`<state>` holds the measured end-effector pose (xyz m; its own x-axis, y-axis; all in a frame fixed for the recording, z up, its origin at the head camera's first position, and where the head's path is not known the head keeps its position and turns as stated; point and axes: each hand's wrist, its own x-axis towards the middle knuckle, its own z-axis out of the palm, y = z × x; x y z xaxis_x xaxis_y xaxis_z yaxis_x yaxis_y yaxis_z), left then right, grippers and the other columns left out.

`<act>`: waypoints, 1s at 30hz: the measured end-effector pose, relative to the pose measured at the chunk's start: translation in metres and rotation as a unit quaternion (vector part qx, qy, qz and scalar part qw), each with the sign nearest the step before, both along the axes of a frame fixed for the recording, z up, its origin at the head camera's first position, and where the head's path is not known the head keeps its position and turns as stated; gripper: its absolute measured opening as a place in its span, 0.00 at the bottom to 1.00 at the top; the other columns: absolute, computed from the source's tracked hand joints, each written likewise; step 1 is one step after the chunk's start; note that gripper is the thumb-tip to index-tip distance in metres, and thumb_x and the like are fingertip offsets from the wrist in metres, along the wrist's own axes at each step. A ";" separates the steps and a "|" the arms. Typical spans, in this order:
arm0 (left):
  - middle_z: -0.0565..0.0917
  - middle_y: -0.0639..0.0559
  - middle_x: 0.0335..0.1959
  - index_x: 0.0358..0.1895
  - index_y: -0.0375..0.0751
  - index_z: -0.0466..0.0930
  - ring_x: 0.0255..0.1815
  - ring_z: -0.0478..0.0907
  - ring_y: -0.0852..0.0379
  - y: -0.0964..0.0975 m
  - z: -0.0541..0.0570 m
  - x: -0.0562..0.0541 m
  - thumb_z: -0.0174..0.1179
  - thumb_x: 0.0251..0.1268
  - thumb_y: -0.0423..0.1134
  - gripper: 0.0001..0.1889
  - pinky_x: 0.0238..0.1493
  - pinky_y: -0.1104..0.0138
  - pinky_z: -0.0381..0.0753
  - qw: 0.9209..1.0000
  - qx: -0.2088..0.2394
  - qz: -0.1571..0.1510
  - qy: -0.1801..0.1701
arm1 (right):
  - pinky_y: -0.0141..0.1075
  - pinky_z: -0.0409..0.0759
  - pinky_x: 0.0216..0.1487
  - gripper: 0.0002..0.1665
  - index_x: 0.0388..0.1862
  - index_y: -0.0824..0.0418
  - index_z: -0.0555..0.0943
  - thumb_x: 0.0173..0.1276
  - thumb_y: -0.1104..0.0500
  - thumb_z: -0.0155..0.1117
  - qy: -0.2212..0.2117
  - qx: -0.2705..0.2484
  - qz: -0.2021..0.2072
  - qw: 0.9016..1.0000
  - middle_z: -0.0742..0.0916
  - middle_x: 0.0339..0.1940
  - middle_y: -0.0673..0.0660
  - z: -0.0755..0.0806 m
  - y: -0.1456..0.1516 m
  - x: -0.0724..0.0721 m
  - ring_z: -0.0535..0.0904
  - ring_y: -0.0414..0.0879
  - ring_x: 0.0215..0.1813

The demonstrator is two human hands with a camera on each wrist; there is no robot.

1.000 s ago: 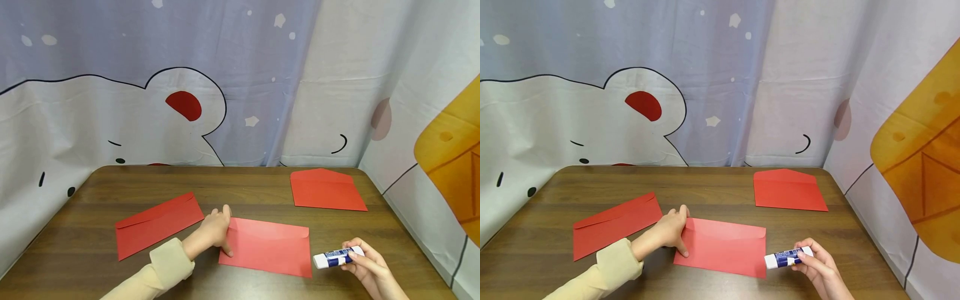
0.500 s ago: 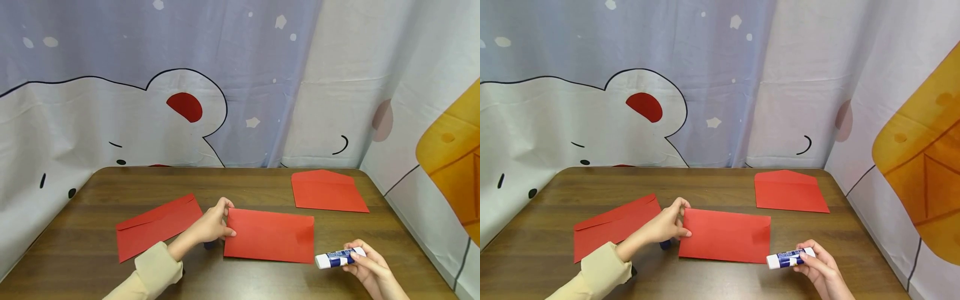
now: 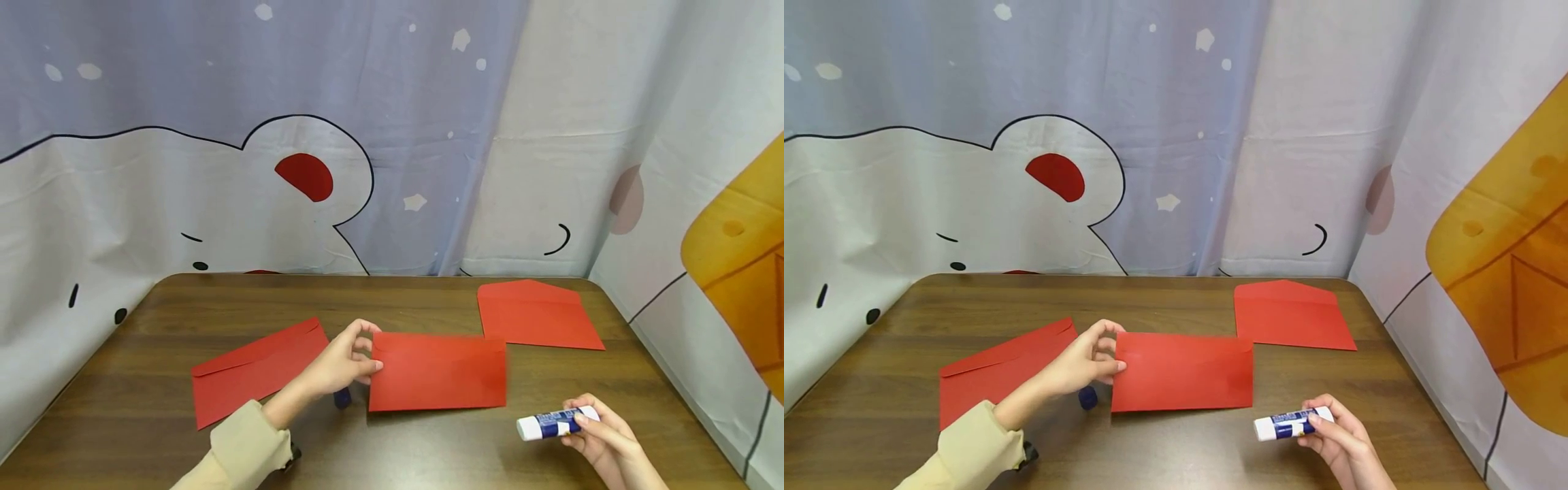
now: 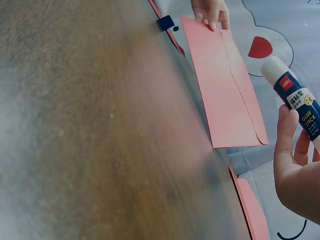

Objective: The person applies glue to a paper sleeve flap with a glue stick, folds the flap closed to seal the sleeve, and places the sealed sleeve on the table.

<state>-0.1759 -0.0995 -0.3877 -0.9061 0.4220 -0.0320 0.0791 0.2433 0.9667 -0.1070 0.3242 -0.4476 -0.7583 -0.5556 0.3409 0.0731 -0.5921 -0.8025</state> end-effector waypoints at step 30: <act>0.79 0.53 0.49 0.72 0.29 0.42 0.43 0.83 0.65 -0.166 0.039 0.011 0.55 0.70 0.36 0.37 0.45 0.64 0.84 0.993 0.003 0.114 -0.005 | 0.35 0.77 0.58 0.34 0.57 0.62 0.72 0.72 0.73 0.15 -0.028 -0.034 0.037 0.998 0.78 0.57 0.52 -0.004 -0.001 -0.005 0.77 0.44 0.56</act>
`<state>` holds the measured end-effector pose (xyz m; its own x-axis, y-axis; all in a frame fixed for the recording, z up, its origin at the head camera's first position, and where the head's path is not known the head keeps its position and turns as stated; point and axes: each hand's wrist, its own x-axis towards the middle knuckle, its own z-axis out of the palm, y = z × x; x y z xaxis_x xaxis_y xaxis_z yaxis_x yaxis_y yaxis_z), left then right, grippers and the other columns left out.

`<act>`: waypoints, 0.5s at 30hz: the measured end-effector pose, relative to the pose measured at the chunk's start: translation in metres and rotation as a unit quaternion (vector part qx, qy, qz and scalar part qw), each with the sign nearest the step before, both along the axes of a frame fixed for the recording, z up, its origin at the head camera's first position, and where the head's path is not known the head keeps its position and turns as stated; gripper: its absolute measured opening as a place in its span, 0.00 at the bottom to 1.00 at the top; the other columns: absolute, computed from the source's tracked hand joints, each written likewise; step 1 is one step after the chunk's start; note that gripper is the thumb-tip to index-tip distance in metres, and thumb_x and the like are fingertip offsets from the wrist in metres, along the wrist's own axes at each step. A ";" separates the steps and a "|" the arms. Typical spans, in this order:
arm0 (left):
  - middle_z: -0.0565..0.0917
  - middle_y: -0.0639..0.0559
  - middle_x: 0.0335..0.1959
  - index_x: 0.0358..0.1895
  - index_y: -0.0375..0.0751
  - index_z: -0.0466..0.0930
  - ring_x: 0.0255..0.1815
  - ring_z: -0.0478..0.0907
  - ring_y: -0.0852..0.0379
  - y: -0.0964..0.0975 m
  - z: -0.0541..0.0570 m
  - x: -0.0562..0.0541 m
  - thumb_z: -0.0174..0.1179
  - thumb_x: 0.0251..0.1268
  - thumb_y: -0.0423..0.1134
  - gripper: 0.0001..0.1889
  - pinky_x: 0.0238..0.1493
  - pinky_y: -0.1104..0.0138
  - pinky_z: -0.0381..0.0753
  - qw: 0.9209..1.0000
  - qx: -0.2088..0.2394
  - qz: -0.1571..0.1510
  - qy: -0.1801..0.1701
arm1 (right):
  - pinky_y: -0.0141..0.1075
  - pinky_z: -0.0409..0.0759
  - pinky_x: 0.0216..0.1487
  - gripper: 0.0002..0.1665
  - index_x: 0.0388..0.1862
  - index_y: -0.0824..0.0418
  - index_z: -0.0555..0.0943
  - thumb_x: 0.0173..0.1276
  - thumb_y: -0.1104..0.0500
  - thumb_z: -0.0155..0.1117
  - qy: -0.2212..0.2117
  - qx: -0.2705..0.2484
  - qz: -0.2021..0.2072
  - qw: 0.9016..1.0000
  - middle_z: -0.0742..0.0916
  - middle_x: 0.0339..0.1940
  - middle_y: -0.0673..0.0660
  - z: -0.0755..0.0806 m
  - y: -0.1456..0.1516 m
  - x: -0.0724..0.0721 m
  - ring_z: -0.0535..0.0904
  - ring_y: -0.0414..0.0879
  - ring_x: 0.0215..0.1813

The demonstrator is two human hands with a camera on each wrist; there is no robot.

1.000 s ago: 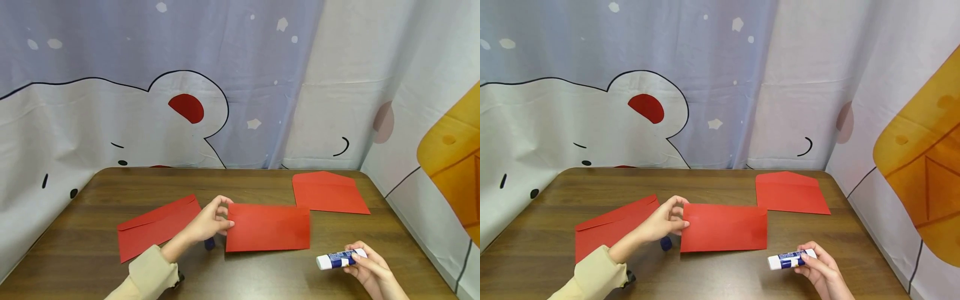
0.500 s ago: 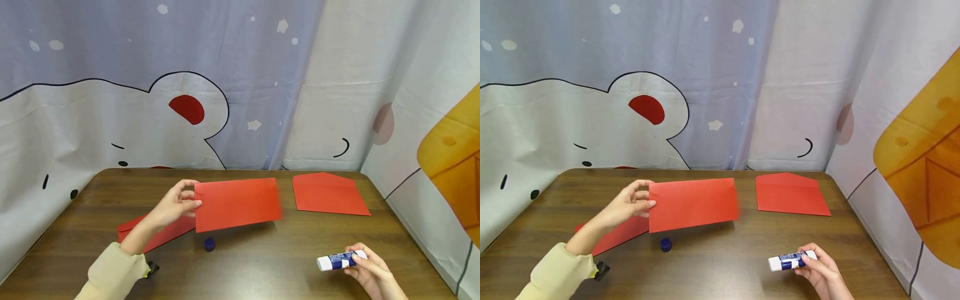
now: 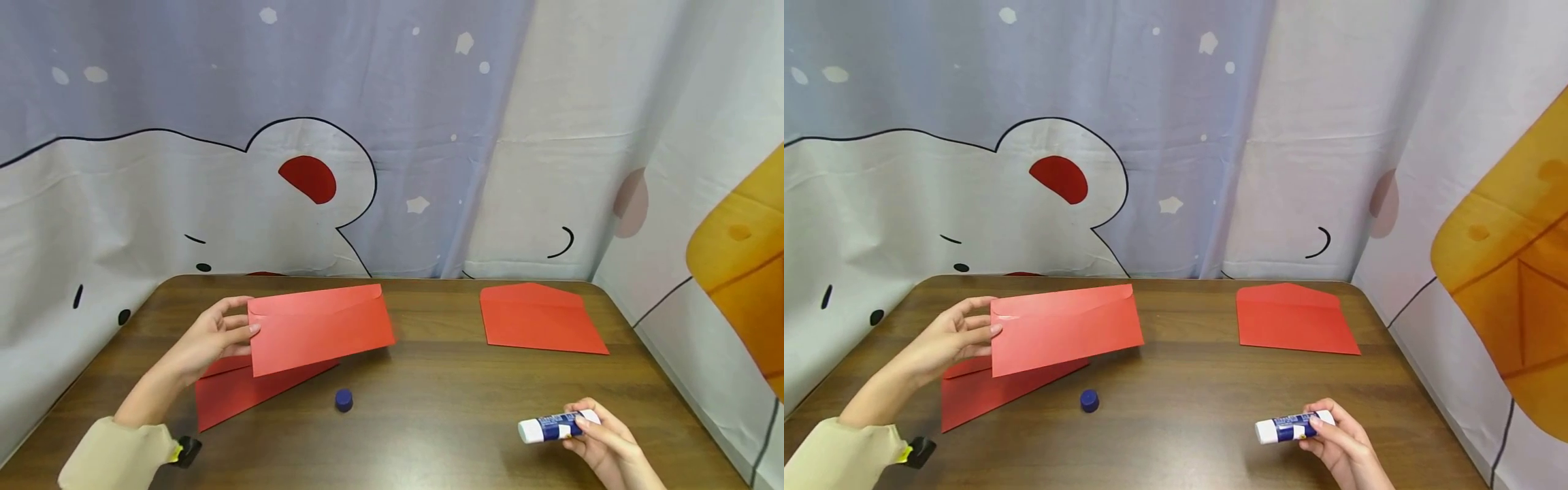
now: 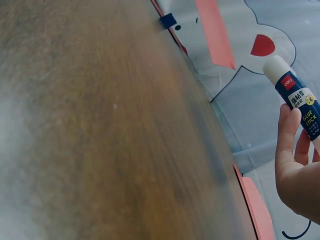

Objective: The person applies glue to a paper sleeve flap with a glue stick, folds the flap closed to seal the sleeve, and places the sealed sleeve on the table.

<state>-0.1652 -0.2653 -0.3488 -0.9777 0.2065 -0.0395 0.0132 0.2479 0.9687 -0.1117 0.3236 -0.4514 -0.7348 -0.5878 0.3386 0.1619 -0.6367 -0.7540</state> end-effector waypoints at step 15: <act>0.74 0.35 0.58 0.72 0.20 0.32 0.42 0.82 0.66 -0.060 -0.037 0.013 0.53 0.71 0.35 0.42 0.45 0.64 0.83 0.995 -0.028 0.033 -0.087 | 0.35 0.78 0.58 0.35 0.57 0.62 0.73 0.71 0.73 0.14 0.001 -0.001 -0.002 1.000 0.78 0.56 0.52 -0.004 -0.005 -0.005 0.77 0.43 0.56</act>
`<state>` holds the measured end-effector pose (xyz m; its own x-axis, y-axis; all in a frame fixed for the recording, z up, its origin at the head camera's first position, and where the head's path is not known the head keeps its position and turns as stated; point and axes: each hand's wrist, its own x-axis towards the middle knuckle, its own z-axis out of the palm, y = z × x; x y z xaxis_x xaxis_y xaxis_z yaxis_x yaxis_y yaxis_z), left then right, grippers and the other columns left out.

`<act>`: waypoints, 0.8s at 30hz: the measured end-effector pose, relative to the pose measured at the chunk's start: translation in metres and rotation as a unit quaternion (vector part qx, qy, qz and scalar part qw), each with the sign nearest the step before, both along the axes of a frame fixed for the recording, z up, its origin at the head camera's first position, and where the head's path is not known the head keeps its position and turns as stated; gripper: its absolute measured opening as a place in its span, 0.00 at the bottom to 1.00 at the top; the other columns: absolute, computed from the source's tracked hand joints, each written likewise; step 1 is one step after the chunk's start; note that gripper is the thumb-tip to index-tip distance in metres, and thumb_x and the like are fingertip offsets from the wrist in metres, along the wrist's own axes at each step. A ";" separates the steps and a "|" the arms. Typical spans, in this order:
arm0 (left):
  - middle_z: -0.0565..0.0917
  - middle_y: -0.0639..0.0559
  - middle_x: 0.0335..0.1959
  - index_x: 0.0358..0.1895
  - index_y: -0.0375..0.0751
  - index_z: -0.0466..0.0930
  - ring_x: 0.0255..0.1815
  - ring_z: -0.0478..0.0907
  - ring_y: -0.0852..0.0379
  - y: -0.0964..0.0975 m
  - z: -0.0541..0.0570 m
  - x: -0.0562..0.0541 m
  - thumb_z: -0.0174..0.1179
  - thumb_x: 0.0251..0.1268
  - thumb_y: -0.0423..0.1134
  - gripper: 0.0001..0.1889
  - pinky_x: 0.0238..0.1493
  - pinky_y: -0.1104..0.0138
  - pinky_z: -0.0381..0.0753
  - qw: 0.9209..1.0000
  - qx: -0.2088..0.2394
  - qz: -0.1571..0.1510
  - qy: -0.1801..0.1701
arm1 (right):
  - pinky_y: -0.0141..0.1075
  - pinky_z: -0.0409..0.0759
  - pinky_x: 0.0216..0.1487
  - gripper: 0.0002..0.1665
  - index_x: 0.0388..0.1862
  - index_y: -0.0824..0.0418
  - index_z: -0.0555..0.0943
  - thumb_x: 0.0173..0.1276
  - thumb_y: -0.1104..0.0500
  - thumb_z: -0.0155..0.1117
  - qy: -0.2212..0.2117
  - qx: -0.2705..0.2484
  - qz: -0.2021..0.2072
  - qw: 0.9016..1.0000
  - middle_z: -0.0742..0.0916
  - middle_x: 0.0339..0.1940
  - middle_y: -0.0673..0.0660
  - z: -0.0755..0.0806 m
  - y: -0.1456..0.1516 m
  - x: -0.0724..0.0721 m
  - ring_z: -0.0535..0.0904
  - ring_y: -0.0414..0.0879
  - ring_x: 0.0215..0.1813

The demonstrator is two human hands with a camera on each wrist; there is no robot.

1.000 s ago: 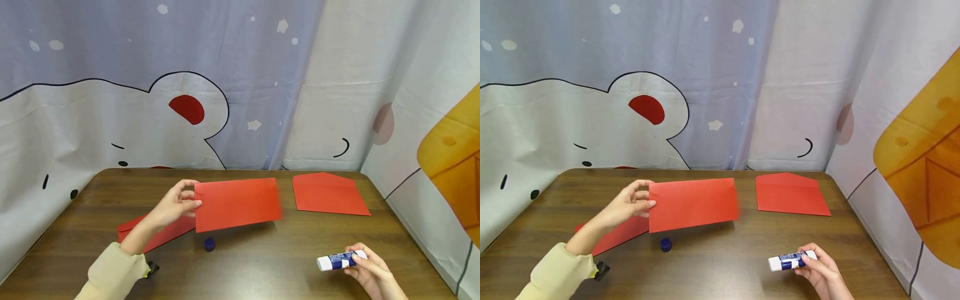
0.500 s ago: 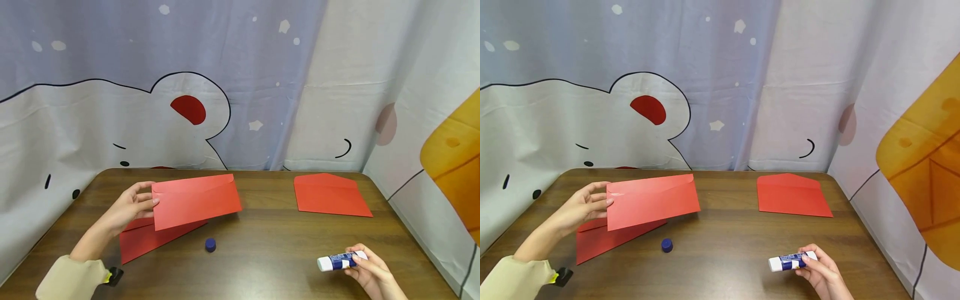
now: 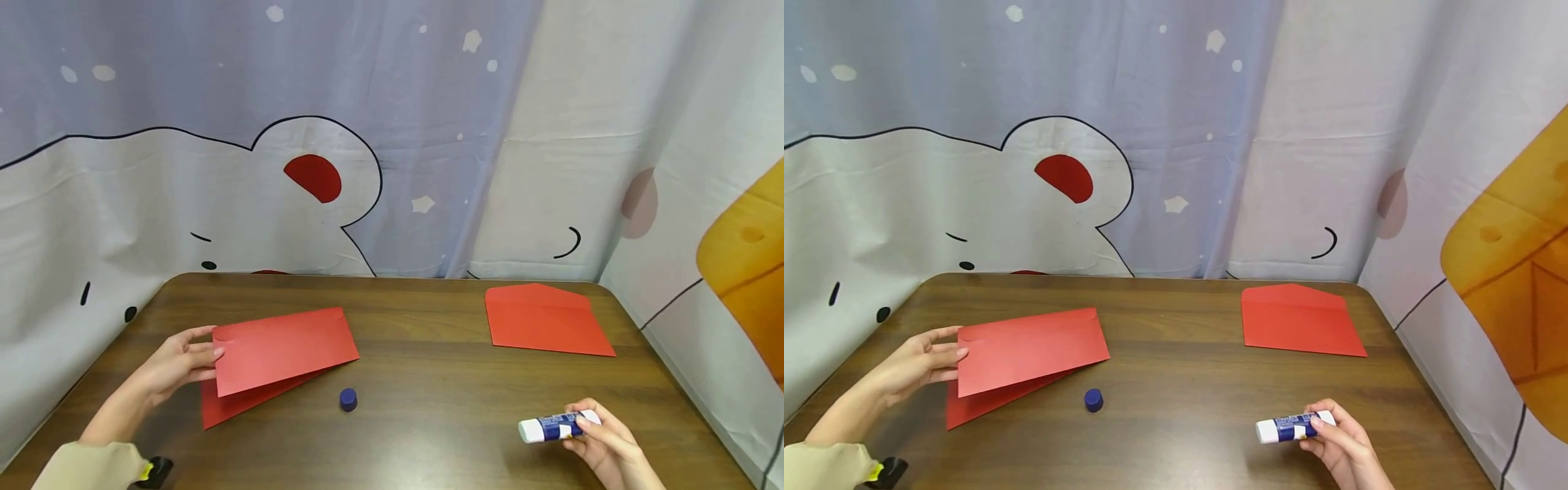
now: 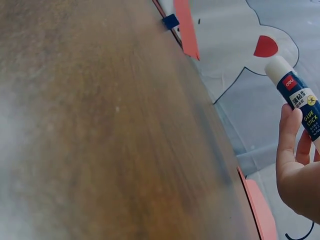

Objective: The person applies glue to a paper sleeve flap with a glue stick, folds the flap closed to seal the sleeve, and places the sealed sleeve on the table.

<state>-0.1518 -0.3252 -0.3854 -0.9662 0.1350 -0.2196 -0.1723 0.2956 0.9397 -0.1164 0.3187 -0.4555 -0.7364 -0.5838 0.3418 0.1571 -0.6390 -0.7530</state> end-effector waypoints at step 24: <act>0.79 0.51 0.39 0.66 0.12 0.32 0.36 0.80 0.61 -0.017 -0.025 -0.004 0.49 0.68 0.30 0.38 0.39 0.65 0.84 0.992 -0.047 0.024 -0.113 | 0.34 0.77 0.58 0.35 0.58 0.62 0.71 0.71 0.73 0.14 0.017 0.012 -0.017 1.000 0.78 0.57 0.52 0.005 0.001 0.002 0.77 0.43 0.56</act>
<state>-0.1555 -0.3426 -0.4105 -0.8958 0.0588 -0.4405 -0.3911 0.3663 0.8443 -0.1147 0.3198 -0.4505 -0.7440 -0.5673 0.3529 0.1103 -0.6252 -0.7726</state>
